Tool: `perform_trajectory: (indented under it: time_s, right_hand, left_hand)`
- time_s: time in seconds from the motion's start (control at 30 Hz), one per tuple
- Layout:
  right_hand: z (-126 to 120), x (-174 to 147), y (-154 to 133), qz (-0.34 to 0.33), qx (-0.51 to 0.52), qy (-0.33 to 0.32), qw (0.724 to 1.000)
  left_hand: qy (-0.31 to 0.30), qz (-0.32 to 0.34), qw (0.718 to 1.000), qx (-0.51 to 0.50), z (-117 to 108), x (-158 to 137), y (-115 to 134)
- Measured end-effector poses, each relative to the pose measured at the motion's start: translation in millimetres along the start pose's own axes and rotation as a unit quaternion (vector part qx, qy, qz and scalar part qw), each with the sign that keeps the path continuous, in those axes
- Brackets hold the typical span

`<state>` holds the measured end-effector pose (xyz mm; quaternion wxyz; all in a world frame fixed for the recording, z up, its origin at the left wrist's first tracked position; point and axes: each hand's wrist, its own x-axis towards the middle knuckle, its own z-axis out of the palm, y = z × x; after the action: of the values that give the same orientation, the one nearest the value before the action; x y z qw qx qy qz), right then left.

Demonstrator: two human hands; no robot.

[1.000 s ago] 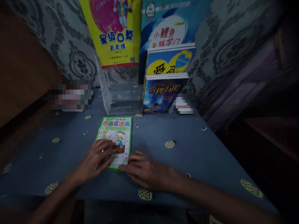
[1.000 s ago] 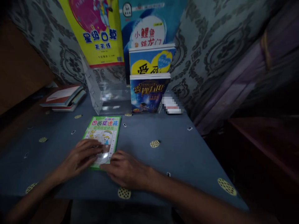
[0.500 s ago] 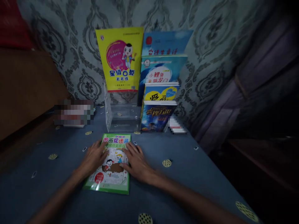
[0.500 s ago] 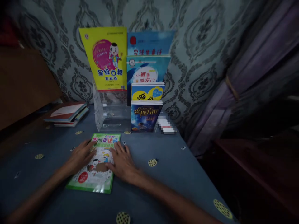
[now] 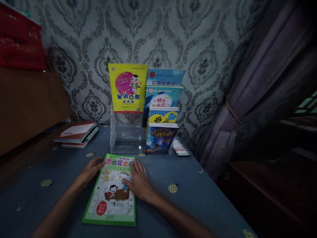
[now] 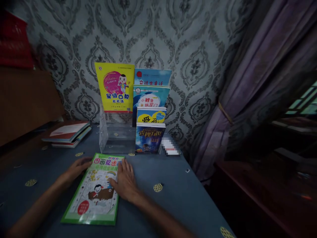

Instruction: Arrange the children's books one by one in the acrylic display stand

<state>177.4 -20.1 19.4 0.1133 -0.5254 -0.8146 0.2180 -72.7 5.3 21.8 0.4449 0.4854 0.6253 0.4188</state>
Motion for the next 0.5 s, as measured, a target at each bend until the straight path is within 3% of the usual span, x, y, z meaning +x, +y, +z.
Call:
perform_trajectory:
  time_s: [0.13,0.2,0.4,0.5]
  right_hand:
    - [-1.7,-2.8,0.9,-0.01,0.016,0.0,1.0]
    - [0.0,-3.8,5.2,-0.017,0.048,0.009,0.999]
    - [19.6,-1.4,30.6,-0.025,0.224,0.067,0.972]
    - [28.8,4.7,35.6,-0.051,0.362,0.12,0.923]
  left_hand:
    - [-0.127,-0.078,0.978,-0.149,3.0,-17.2,9.8]
    - [-0.156,-0.097,0.961,-0.206,6.3,-25.8,13.2]
    - [-0.127,-0.099,0.932,-0.324,11.2,-37.4,17.5]
    - [-0.092,-0.1,0.926,-0.353,11.7,-39.3,19.4]
